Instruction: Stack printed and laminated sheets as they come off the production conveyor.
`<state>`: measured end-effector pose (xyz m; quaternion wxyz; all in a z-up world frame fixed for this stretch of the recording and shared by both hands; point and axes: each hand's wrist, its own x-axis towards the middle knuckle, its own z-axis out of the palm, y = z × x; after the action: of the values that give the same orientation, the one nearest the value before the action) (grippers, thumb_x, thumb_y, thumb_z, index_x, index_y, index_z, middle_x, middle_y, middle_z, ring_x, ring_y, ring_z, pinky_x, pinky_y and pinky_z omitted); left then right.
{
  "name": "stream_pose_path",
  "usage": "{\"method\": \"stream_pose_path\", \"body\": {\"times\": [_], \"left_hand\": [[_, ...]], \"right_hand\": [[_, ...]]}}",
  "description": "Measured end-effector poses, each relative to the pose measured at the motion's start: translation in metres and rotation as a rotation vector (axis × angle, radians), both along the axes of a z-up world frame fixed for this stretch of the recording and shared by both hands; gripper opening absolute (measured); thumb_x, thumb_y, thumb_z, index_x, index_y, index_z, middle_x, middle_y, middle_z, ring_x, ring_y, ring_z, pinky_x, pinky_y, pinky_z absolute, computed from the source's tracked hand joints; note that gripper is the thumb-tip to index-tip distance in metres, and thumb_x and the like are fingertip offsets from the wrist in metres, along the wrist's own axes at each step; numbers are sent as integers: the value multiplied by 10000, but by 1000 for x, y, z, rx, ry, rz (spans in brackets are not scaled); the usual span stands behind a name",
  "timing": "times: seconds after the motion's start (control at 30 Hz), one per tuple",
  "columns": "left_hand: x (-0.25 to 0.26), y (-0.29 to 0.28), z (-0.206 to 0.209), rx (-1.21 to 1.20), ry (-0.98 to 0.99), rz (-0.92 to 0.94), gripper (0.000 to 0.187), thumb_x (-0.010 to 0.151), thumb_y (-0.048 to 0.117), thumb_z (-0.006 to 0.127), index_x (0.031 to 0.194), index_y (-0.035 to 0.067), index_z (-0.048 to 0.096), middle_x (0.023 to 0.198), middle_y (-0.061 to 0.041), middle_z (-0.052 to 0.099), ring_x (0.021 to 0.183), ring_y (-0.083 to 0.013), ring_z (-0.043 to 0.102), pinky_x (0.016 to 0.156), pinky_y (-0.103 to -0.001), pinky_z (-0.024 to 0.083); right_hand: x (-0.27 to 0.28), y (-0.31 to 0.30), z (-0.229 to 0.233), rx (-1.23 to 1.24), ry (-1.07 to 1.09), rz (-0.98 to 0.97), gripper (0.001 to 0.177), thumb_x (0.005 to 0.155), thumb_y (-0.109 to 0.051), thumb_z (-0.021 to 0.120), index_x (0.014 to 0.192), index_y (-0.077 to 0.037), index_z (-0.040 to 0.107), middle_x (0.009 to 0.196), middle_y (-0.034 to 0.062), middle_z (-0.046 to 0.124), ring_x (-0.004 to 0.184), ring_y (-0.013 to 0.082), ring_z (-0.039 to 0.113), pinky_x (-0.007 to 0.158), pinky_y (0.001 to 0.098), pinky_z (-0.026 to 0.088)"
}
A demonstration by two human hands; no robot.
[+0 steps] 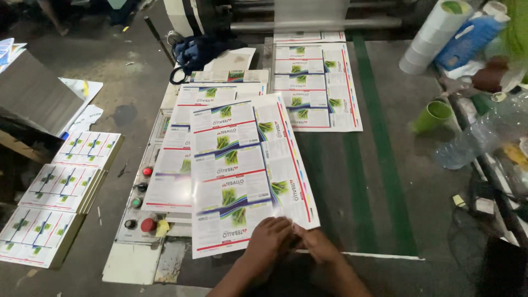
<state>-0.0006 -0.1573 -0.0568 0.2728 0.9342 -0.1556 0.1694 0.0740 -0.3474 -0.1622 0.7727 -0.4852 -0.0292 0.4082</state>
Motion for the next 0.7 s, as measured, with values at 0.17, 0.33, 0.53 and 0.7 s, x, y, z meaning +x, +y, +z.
{"method": "stream_pose_path", "body": {"times": [0.17,0.33,0.53,0.7], "left_hand": [[-4,-20,3,72,49,-117,337,917,227,715,1177,14,686,1261,-164,691,1236,-346,625,1056,-515,430],[7,22,-25,145,33,91,288,931,219,675,1174,70,712,1308,-135,694,1295,-336,597,1088,-509,426],[0,67,-7,287,56,417,654,848,400,707,1348,4,564,1465,-227,531,1412,-404,439,1121,-561,345],[-7,98,-52,420,190,491,789,846,429,712,1465,0,476,1556,-215,465,1463,-375,400,1152,-571,319]], "right_hand": [[14,-51,-55,-148,142,-400,379,940,-189,689,1264,-1,629,971,123,728,702,239,666,529,386,550],[20,-124,-41,-224,-53,-612,338,958,-174,647,1268,-46,606,975,115,713,732,207,655,543,357,514],[18,-179,-43,-411,-122,-797,346,992,-148,612,1314,-24,589,1048,129,707,809,217,662,586,369,514],[22,-189,-57,-545,-95,-845,356,1009,-127,586,1339,4,571,1064,143,709,813,231,668,579,377,519]]}}
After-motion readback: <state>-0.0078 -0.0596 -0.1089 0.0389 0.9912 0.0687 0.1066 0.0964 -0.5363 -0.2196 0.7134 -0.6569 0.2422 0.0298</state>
